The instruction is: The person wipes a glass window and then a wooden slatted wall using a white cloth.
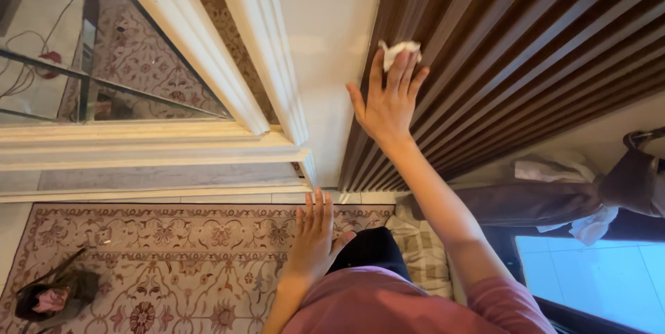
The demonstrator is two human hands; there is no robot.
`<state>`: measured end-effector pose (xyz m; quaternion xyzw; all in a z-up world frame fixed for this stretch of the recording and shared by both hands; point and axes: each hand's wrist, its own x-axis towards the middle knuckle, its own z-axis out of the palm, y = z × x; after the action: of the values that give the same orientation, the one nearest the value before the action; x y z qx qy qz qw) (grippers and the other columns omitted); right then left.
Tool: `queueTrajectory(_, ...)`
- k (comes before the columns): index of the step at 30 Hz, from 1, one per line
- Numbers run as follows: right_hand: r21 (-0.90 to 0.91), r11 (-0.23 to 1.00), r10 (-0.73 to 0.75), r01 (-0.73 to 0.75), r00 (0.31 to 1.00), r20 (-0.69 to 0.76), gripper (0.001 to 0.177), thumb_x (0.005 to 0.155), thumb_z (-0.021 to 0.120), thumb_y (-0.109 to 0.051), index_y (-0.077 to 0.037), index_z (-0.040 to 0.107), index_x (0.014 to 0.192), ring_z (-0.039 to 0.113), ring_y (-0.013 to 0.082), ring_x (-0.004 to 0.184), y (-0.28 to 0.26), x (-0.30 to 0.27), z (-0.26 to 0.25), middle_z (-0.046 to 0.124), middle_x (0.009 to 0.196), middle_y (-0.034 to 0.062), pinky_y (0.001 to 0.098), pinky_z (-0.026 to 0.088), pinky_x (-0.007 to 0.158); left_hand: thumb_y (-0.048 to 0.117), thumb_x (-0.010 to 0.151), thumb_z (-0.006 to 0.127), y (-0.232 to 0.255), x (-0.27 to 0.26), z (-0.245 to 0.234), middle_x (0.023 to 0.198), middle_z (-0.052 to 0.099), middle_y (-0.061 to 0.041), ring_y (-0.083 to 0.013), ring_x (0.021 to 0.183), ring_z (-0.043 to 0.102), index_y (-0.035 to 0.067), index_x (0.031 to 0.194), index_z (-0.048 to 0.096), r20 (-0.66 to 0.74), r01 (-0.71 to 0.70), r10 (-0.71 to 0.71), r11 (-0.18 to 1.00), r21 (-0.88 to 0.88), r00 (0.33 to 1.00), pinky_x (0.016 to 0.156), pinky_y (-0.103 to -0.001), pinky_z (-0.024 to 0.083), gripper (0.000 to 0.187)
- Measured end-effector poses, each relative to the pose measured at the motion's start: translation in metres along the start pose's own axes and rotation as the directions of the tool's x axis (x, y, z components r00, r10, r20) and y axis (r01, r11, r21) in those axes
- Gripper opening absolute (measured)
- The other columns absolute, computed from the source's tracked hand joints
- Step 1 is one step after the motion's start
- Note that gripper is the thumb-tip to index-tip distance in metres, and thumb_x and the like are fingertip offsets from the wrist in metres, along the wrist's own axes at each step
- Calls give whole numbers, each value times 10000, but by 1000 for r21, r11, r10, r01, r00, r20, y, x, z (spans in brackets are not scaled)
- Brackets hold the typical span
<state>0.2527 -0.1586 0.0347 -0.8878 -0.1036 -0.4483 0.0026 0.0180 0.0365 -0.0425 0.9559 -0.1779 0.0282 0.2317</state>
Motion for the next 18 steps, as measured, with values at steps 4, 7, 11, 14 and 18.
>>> queueTrajectory(4, 4, 1000, -20, 20, 997, 78, 814, 1088, 543, -598, 24, 402, 1594, 97, 513, 1555, -5, -44, 22, 59, 1660, 346, 675, 43, 1251, 613, 990, 505, 0, -4, -6, 1640, 210, -303, -461, 1526, 186, -33, 1582, 189, -30, 1, 0, 1000, 27, 1000, 1191, -571, 212, 932)
queueTrajectory(7, 95, 995, -24, 5, 979, 203, 822, 1072, 553, -547, 36, 333, 1607, 118, 537, 1550, -7, -84, 28, 64, 1660, 356, 667, 100, 1258, 604, 987, 521, 3, -6, -10, 1632, 225, -307, -471, 1513, 201, -40, 1586, 186, -38, -6, 6, 1000, 21, 999, 1186, -575, 217, 941)
queueTrajectory(11, 404, 903, 6, -147, 944, 331, 912, 1067, 617, -430, 111, 139, 1624, 118, 641, 1543, -9, -132, 10, 24, 1651, 403, 685, 209, 1270, 588, 981, 541, 8, -9, -12, 1632, 227, -308, -463, 1517, 213, -40, 1581, 197, -66, -23, 25, 999, 28, 997, 1182, -581, 228, 935)
queueTrajectory(14, 455, 881, 32, -128, 976, 213, 959, 1039, 669, -394, 98, 85, 1620, 73, 708, 1480, 2, -120, -1, -87, 1593, 482, 697, 263, 1229, 588, 973, 550, 8, -10, -14, 1627, 230, -304, -463, 1514, 215, -49, 1575, 197, -71, -19, 22, 999, 35, 997, 1179, -585, 228, 945)
queueTrajectory(18, 363, 928, 84, -81, 996, 5, 919, 1147, 678, -380, 38, 57, 1680, 14, 681, 1538, 36, -53, -27, -177, 1615, 442, 654, 291, 1258, 593, 980, 535, 12, -9, -20, 1634, 218, -302, -465, 1525, 198, -53, 1579, 184, -21, -17, 17, 1000, 2, 1000, 1190, -573, 226, 949)
